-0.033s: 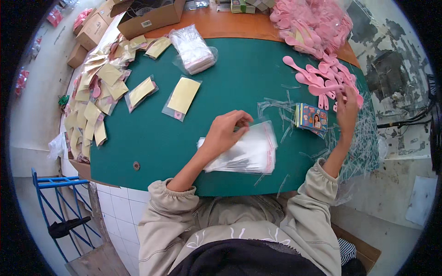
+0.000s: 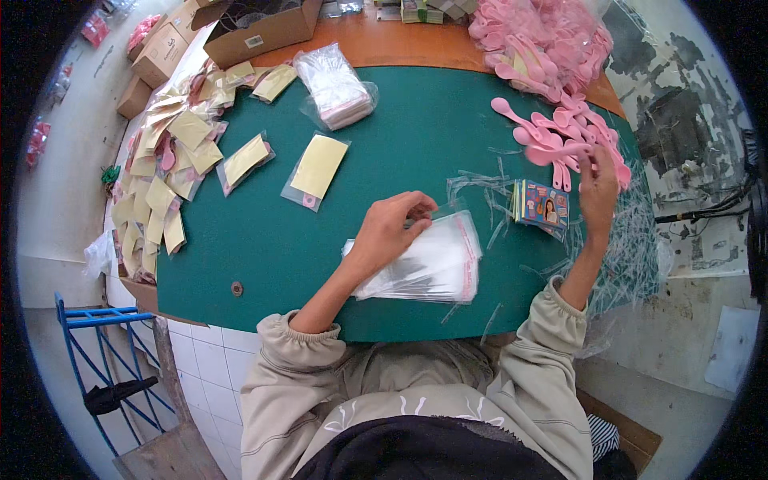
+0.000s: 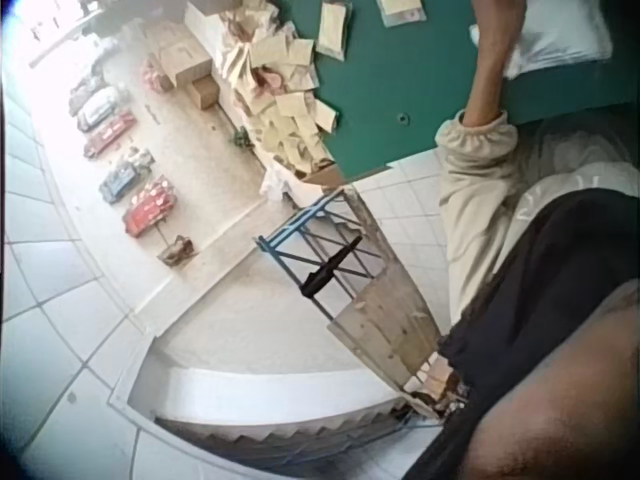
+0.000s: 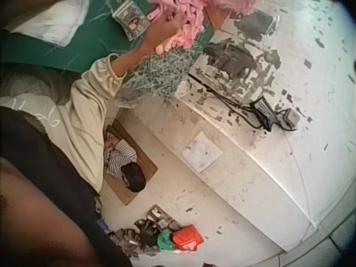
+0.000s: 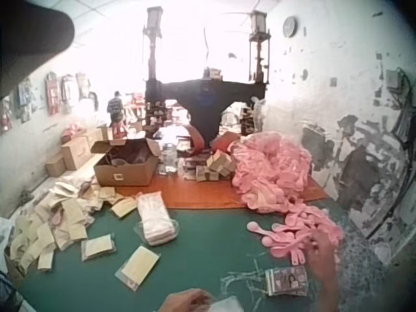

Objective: The person is placing a pink plastic spoon and a small card into individual plastic bags and sealing them with a yellow label.

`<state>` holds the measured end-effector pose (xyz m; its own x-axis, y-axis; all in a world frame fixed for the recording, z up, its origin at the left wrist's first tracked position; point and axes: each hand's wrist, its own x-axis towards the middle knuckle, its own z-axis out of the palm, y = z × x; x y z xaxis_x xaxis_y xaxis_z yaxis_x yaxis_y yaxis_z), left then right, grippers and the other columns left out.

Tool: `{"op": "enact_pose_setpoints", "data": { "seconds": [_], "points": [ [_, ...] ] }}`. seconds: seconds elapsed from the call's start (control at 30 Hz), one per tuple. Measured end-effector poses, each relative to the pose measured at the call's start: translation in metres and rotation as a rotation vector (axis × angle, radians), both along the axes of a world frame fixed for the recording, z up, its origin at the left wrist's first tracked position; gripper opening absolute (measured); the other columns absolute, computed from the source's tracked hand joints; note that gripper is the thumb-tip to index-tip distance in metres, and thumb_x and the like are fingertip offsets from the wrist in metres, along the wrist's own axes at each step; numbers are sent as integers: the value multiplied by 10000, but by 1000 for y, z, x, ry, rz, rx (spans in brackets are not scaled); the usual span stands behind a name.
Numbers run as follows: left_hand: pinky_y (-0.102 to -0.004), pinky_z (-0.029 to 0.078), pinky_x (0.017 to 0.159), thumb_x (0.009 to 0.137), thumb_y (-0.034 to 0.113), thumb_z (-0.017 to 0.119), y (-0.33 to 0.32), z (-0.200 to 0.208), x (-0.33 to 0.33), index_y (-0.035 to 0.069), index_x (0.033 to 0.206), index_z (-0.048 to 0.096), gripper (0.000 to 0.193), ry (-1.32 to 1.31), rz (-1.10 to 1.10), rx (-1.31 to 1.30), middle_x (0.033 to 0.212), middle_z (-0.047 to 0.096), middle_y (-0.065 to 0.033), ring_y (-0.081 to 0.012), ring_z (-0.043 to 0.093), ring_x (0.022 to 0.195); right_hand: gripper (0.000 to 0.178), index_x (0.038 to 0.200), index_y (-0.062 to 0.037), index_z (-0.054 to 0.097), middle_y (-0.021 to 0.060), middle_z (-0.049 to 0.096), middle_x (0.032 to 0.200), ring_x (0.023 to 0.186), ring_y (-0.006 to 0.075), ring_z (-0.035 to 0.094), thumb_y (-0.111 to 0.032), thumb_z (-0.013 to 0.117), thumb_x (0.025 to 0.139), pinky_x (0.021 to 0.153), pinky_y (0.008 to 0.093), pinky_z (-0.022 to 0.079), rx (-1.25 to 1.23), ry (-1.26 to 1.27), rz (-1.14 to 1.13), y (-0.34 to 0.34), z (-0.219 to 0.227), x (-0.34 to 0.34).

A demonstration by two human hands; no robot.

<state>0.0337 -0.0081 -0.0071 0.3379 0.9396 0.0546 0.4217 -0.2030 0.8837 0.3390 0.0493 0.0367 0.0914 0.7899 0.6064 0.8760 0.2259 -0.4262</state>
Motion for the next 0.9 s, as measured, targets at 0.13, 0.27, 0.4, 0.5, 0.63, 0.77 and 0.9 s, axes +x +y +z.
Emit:
{"op": "enact_pose_setpoints", "data": {
  "seconds": [0.13,0.27,0.4,0.5,0.63,0.77,0.9],
  "points": [
    [-276,492,659,729,0,583,1,2,-5,-9,851,535,131,-50,66,-99,827,624,-105,-172,612,732,162,887,-29,548,0,474,683,618,74,423,-187,533,856,550,225,355,-403,524,422,-9,7,-53],
    [-262,487,681,736,4,578,9,-12,-9,-18,847,484,147,-343,112,-123,864,642,-97,-131,605,774,153,939,-41,531,6,494,682,571,58,412,-160,553,845,507,215,346,-401,561,542,-15,-4,-85],
    [-248,472,740,805,29,569,15,-3,-16,21,957,426,209,-437,32,-367,940,631,-136,-134,586,874,190,1005,-60,502,22,529,701,585,61,445,-146,558,845,518,217,369,-281,416,423,-13,-1,-85],
    [-240,469,722,812,62,595,14,3,-15,19,1012,436,259,-571,30,-468,917,636,-143,-125,590,829,203,1026,-61,492,35,551,727,632,72,484,-150,552,853,555,219,396,-302,472,429,-12,-4,-85],
    [-229,461,675,785,90,645,14,3,-17,10,1041,473,318,-535,38,-492,834,650,-111,-108,592,717,206,1031,-49,489,40,563,798,719,78,517,-153,550,864,621,216,423,-295,660,486,-12,-8,-90],
    [-219,450,652,765,87,666,15,3,-20,7,1021,503,314,-312,-3,-445,810,651,-91,-96,592,713,200,1026,-44,489,32,558,833,741,77,520,-144,552,866,644,211,427,-310,707,505,-13,-10,-94],
    [-206,440,646,752,87,678,15,3,-22,-3,1063,514,363,-336,-11,-444,820,649,-74,-88,588,739,176,1011,-43,498,31,558,829,743,74,518,-127,548,865,648,207,424,-360,737,592,-16,-7,-96]
  ]
}}
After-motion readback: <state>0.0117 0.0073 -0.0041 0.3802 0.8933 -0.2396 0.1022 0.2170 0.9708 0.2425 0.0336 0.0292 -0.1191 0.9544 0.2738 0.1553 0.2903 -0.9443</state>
